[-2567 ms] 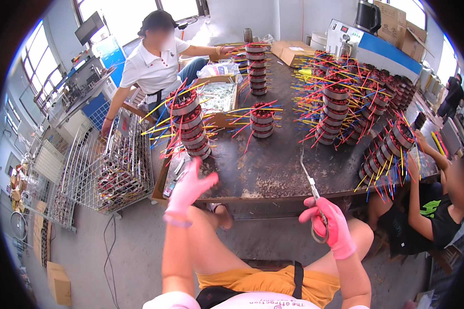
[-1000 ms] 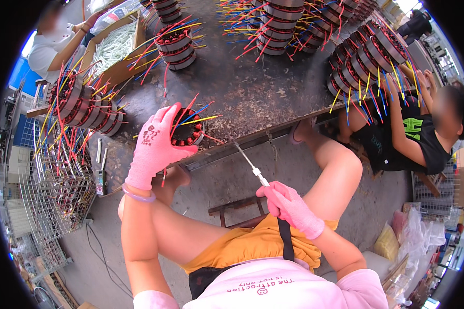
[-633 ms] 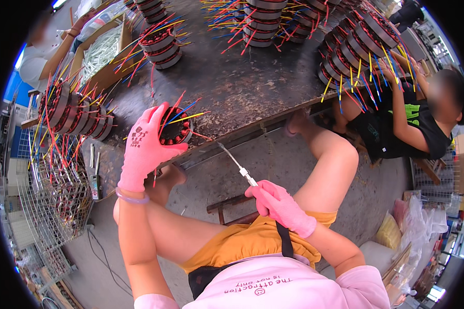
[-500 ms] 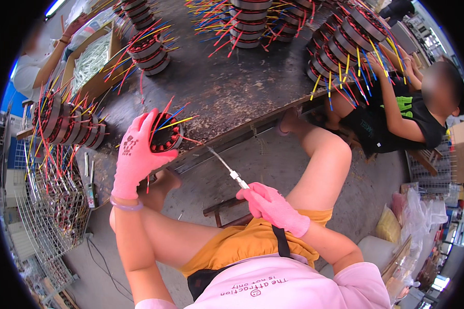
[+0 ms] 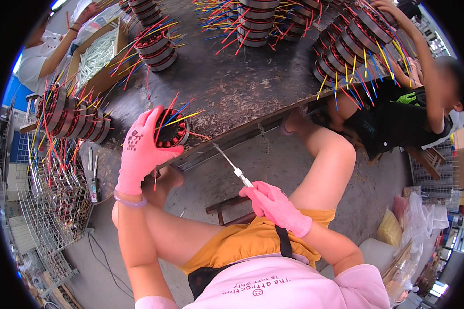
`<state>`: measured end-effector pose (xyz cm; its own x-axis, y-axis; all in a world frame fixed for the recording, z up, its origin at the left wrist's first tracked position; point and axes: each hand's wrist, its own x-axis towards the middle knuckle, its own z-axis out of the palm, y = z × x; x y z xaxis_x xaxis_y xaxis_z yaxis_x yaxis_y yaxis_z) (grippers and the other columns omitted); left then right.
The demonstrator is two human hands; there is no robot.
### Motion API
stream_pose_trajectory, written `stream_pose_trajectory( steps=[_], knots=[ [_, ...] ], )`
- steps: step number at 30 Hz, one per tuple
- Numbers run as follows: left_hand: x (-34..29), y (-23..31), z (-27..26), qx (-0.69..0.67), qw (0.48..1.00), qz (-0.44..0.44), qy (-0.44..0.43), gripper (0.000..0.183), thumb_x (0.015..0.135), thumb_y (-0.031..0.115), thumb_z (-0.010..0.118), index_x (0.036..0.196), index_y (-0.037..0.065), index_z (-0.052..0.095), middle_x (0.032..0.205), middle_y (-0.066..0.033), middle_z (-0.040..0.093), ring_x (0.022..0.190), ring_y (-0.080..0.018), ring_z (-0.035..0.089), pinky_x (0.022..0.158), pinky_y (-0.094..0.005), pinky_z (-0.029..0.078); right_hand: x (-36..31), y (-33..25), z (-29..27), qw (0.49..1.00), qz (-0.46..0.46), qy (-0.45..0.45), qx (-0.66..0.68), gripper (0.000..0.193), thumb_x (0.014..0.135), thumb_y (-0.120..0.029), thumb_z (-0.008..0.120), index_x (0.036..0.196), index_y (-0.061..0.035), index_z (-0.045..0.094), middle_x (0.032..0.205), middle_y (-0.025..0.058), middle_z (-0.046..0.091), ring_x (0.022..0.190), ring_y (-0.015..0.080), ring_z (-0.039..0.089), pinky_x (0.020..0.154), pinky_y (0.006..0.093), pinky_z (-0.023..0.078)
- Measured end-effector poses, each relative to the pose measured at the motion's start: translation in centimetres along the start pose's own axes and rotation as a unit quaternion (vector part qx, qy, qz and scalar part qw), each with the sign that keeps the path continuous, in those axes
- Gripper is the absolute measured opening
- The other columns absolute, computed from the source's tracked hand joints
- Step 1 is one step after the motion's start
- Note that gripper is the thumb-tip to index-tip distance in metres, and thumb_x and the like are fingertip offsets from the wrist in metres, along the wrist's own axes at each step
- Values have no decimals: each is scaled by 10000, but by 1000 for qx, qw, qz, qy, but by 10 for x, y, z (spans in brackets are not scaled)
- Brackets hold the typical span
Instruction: The person uses a small blowtorch to apply heat to the ends of colored wires attached to stacks of motor components, causing the insulation to shrink around the connections.
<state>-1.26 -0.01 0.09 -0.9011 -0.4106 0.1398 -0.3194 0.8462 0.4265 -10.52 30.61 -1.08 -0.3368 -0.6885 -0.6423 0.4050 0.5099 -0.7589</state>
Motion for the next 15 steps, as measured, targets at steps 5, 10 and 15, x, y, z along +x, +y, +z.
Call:
stream_pose_trajectory(
  steps=[5, 10, 15],
  knots=[
    [-3, -2, 0, 11, 1000, -4, 1, 938, 564, 219, 878, 1384, -13, 484, 1315, -177, 558, 1190, -341, 569, 1019, -390, 459, -1, -2, 1, 1000, -9, -2, -4, 330, 1006, -320, 471, 1055, -30, 622, 637, 4, 481, 547, 65, 438, 505, 246, 343],
    [-2, 1, -1, 14, 1000, -5, 0, 923, 573, 218, 872, 1382, -8, 489, 1305, -171, 564, 1178, -334, 578, 1008, -382, 464, -1, -5, -2, 1000, -9, -8, -14, 337, 1004, -319, 477, 1058, -20, 622, 644, 13, 490, 545, 76, 448, 519, 245, 357],
    [0, 7, -2, -5, 1000, -21, -10, 938, 571, 284, 888, 1381, 17, 496, 1297, -169, 570, 1166, -361, 577, 987, -416, 473, 3, 3, -2, 999, -40, -5, -5, 347, 1011, -325, 476, 1066, -14, 618, 631, 9, 494, 518, 70, 422, 503, 248, 343]
  ],
)
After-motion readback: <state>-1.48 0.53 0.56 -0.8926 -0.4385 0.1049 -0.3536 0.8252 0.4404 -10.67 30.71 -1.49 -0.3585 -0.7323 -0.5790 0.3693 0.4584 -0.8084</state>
